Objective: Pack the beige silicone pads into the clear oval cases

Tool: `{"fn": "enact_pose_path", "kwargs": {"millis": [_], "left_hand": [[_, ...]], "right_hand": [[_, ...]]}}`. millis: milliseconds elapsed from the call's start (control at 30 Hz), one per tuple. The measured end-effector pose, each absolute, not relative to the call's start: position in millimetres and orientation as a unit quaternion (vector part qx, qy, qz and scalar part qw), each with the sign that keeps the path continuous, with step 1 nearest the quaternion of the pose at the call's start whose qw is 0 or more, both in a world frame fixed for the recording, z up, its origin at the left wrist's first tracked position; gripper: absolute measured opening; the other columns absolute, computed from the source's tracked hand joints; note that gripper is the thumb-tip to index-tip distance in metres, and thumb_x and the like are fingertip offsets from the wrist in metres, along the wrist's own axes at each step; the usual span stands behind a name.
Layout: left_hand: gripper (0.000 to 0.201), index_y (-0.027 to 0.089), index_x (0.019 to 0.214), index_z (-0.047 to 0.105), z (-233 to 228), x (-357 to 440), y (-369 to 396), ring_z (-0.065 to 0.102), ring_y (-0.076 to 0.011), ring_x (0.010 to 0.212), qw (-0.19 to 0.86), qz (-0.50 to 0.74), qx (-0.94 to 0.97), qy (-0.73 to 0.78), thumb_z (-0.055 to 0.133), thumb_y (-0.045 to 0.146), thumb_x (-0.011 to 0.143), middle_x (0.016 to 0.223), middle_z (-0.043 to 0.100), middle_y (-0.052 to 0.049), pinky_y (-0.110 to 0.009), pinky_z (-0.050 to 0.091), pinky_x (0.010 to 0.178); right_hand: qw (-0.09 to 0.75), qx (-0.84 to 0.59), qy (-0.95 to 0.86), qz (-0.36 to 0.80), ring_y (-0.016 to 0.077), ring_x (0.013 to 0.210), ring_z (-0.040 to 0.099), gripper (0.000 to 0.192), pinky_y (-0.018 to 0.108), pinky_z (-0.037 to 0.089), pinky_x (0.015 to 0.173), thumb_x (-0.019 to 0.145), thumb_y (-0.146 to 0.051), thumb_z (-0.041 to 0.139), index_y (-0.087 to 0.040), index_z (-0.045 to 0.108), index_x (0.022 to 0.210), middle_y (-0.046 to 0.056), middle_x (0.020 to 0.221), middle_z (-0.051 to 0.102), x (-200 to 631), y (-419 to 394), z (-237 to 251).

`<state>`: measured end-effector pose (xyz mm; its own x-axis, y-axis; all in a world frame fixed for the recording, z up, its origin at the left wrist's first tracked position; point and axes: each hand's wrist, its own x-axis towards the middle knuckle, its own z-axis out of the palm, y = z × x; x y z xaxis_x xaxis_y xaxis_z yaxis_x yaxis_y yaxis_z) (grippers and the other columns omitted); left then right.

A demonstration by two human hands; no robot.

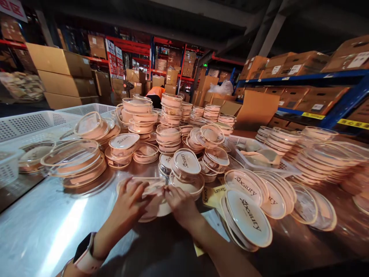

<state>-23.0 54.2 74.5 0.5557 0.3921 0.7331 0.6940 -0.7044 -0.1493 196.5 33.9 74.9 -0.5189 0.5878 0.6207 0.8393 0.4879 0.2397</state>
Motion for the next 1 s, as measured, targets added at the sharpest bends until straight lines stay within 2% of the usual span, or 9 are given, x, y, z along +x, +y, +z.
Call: {"fn": "enact_pose_path", "kwargs": {"millis": [100, 233, 300, 433, 533, 633, 800, 900, 1000], "left_hand": [[0.021, 0.027, 0.096, 0.076, 81.1, -21.2, 47.1, 0.063, -0.0288, 0.099, 0.174, -0.376, -0.868, -0.274, 0.073, 0.019, 0.076, 0.106, 0.069, -0.011, -0.055, 0.043, 0.099], [0.035, 0.025, 0.113, 0.073, 89.0, -32.0, 51.8, 0.067, -0.0253, 0.095, 0.006, -0.455, -0.839, -0.299, 0.07, 0.041, 0.083, 0.107, 0.068, -0.011, -0.037, 0.057, 0.08], [0.037, 0.024, 0.116, 0.072, 88.2, -38.2, 57.9, 0.068, -0.0252, 0.099, -0.11, -0.46, -0.817, -0.33, 0.058, 0.047, 0.09, 0.113, 0.069, -0.011, -0.036, 0.058, 0.082], [0.05, 0.024, 0.129, 0.065, 78.3, -41.4, 67.6, 0.058, -0.0303, 0.121, -0.202, -0.437, -0.806, -0.344, 0.043, 0.053, 0.096, 0.13, 0.063, -0.013, -0.048, 0.049, 0.102], [0.059, 0.026, 0.139, 0.056, 70.9, -38.0, 73.0, 0.046, -0.0344, 0.134, -0.173, -0.4, -0.834, -0.339, 0.06, 0.053, 0.086, 0.143, 0.052, -0.014, -0.055, 0.041, 0.11], [0.057, 0.026, 0.134, 0.06, 65.6, -35.0, 79.4, 0.043, -0.0343, 0.136, -0.151, -0.357, -0.855, -0.344, 0.069, 0.045, 0.082, 0.145, 0.047, -0.014, -0.053, 0.041, 0.111], [0.058, 0.025, 0.136, 0.058, 57.5, -36.3, 90.4, 0.042, -0.0348, 0.137, -0.14, -0.354, -0.853, -0.358, 0.07, 0.042, 0.082, 0.146, 0.045, -0.014, -0.054, 0.039, 0.113], [0.065, 0.025, 0.141, 0.052, 53.5, -39.5, 96.6, 0.037, -0.0361, 0.141, -0.14, -0.365, -0.852, -0.348, 0.071, 0.04, 0.08, 0.15, 0.04, -0.015, -0.056, 0.037, 0.114], [0.073, 0.023, 0.145, 0.045, 52.7, -43.0, 101.1, 0.038, -0.0356, 0.14, -0.154, -0.381, -0.843, -0.347, 0.073, 0.035, 0.079, 0.151, 0.038, -0.017, -0.057, 0.037, 0.113]], "right_hand": [[0.334, -0.358, -0.841, -0.229, 0.0191, 0.072, 0.063, 0.018, 0.029, 0.053, 0.063, 0.096, -0.017, 0.048, -0.018, 0.065, 0.092, 0.007, 0.081, 0.066, 202.0, 28.7, 70.7], [0.497, -0.296, -0.796, -0.18, 0.0284, 0.112, 0.06, 0.045, 0.048, 0.053, 0.094, 0.099, -0.039, 0.048, -0.017, 0.044, 0.138, 0.015, 0.118, 0.063, 214.1, 21.4, 66.8], [0.542, -0.321, -0.764, -0.138, 0.0292, 0.116, 0.059, 0.048, 0.049, 0.052, 0.096, 0.099, -0.033, 0.047, -0.017, 0.038, 0.144, 0.015, 0.123, 0.061, 214.6, 21.3, 66.6], [0.511, -0.292, -0.807, 0.037, 0.021, 0.098, 0.069, 0.029, 0.034, 0.058, 0.086, 0.094, -0.019, 0.054, -0.024, 0.063, 0.121, 0.007, 0.108, 0.072, 207.6, 29.2, 68.7], [0.497, -0.314, -0.802, 0.106, 0.0202, 0.095, 0.071, 0.021, 0.033, 0.057, 0.085, 0.088, -0.014, 0.058, -0.023, 0.072, 0.101, 0.007, 0.103, 0.076, 207.5, 39.7, 70.0], [0.433, -0.436, -0.78, 0.117, 0.0214, 0.083, 0.071, 0.024, 0.035, 0.055, 0.08, 0.081, -0.009, 0.053, -0.02, 0.074, 0.087, 0.007, 0.085, 0.077, 211.7, 50.2, 68.3], [0.361, -0.52, -0.733, 0.251, 0.0229, 0.092, 0.069, 0.033, 0.035, 0.053, 0.084, 0.095, -0.027, 0.043, -0.016, 0.072, 0.108, 0.011, 0.099, 0.076, 210.1, 52.6, 64.2], [0.332, -0.549, -0.738, 0.207, 0.0256, 0.092, 0.067, 0.04, 0.04, 0.051, 0.087, 0.099, -0.037, 0.039, -0.016, 0.073, 0.097, 0.013, 0.095, 0.074, 207.2, 47.5, 65.5], [0.376, -0.53, -0.743, 0.16, 0.0281, 0.106, 0.063, 0.038, 0.044, 0.048, 0.095, 0.096, -0.041, 0.045, -0.016, 0.069, 0.112, 0.015, 0.111, 0.069, 208.3, 47.5, 65.9]]}}
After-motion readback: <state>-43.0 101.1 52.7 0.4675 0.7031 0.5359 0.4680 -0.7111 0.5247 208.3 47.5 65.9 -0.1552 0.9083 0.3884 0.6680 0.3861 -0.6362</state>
